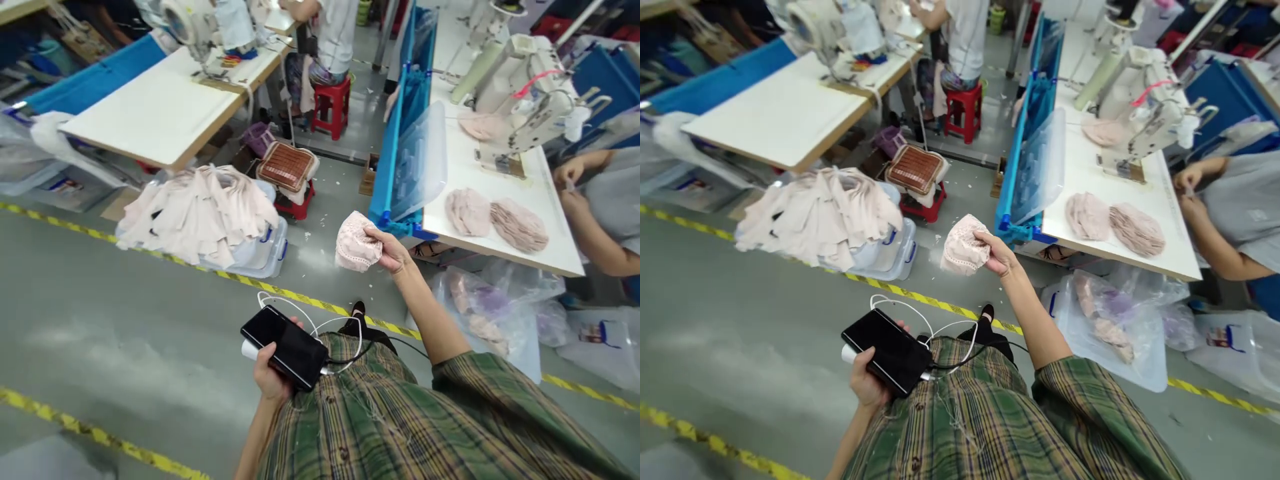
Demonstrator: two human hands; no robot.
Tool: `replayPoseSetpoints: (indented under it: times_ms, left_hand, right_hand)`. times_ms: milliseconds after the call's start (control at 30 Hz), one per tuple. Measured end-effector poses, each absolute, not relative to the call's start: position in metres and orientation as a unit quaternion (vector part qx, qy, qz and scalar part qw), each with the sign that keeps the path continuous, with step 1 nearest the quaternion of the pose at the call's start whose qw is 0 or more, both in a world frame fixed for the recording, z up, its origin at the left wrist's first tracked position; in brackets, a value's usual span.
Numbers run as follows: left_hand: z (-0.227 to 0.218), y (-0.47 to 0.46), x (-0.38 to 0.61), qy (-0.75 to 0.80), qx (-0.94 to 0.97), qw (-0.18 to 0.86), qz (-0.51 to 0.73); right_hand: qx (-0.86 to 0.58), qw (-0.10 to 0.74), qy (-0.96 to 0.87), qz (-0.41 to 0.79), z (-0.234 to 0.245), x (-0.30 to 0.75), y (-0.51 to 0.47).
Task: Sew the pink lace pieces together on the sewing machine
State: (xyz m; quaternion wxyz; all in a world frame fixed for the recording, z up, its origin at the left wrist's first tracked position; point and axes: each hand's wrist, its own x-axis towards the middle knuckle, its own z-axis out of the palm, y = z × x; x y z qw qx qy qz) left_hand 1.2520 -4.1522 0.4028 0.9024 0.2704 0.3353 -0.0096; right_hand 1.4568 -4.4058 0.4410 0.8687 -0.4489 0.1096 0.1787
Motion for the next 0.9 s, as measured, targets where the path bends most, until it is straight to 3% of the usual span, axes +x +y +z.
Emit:
replayPoseSetpoints:
  times_ms: [200,500,900]
  left_hand:
    - [0.400,-4.062,1.208,0.356,0.211,0.909,0.059]
    - [0.383,-3.976,1.158,0.419,0.113,0.864,0.257]
    - [0.363,-3.805,1.185,0.501,0.037,0.769,0.394]
  right_hand:
    - [-0.464,0.839,0.079,0.274,0.445,1.454,-4.258]
    - [-0.491,0.734,-0.035,0.467,0.447,1.444,-4.066]
    - [-0.509,0.578,-0.087,0.632,0.408,1.491,-3.797]
